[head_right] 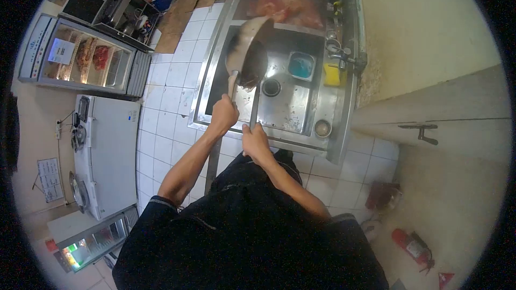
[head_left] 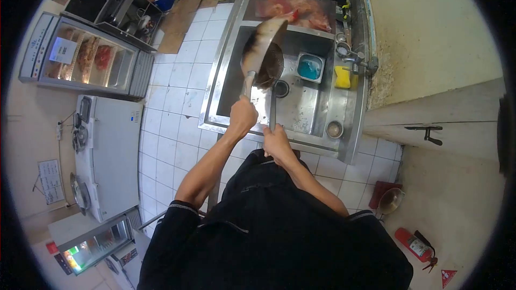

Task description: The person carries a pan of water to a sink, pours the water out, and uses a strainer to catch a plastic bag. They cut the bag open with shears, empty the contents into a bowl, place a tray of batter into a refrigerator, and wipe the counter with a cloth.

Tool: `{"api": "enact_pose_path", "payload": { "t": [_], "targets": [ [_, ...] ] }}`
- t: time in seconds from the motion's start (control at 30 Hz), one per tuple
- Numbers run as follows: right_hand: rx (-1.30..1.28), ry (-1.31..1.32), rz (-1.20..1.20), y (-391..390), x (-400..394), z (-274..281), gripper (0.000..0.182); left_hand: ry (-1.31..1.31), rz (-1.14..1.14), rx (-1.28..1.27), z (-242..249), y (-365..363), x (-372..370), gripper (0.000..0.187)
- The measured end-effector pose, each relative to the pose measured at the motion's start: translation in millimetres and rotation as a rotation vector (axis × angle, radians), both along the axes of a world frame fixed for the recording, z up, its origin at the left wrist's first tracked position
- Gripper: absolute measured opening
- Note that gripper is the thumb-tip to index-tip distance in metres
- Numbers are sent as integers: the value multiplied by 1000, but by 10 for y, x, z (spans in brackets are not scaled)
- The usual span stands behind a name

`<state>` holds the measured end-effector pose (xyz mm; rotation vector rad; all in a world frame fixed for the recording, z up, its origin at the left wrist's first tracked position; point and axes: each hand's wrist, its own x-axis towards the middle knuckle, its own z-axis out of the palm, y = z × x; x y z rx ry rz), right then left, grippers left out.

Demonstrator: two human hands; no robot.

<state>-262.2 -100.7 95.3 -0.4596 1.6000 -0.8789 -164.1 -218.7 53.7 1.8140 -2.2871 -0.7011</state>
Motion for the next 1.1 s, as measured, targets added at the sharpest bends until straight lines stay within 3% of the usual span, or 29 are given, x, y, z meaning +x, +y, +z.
{"api": "enact_pose_path", "payload": {
  "t": [0.13, 0.43, 0.9, 1.1],
  "targets": [
    [-40, -209, -83, -191, 56, -20, 23, -135, -34, 5, 124, -153, -52, 23],
    [-99, -544, -154, -423, -97, 124, 16, -199, -49, -81, 40, -254, -133, 26],
    [-79, -714, -225, -455, -373, 298, 22, -173, -27, -161, 124, -347, -182, 18],
    [-117, -836, -179, -257, -623, 93, 17, -132, -24, -143, 209, -389, -94, 22]
  ]
}}
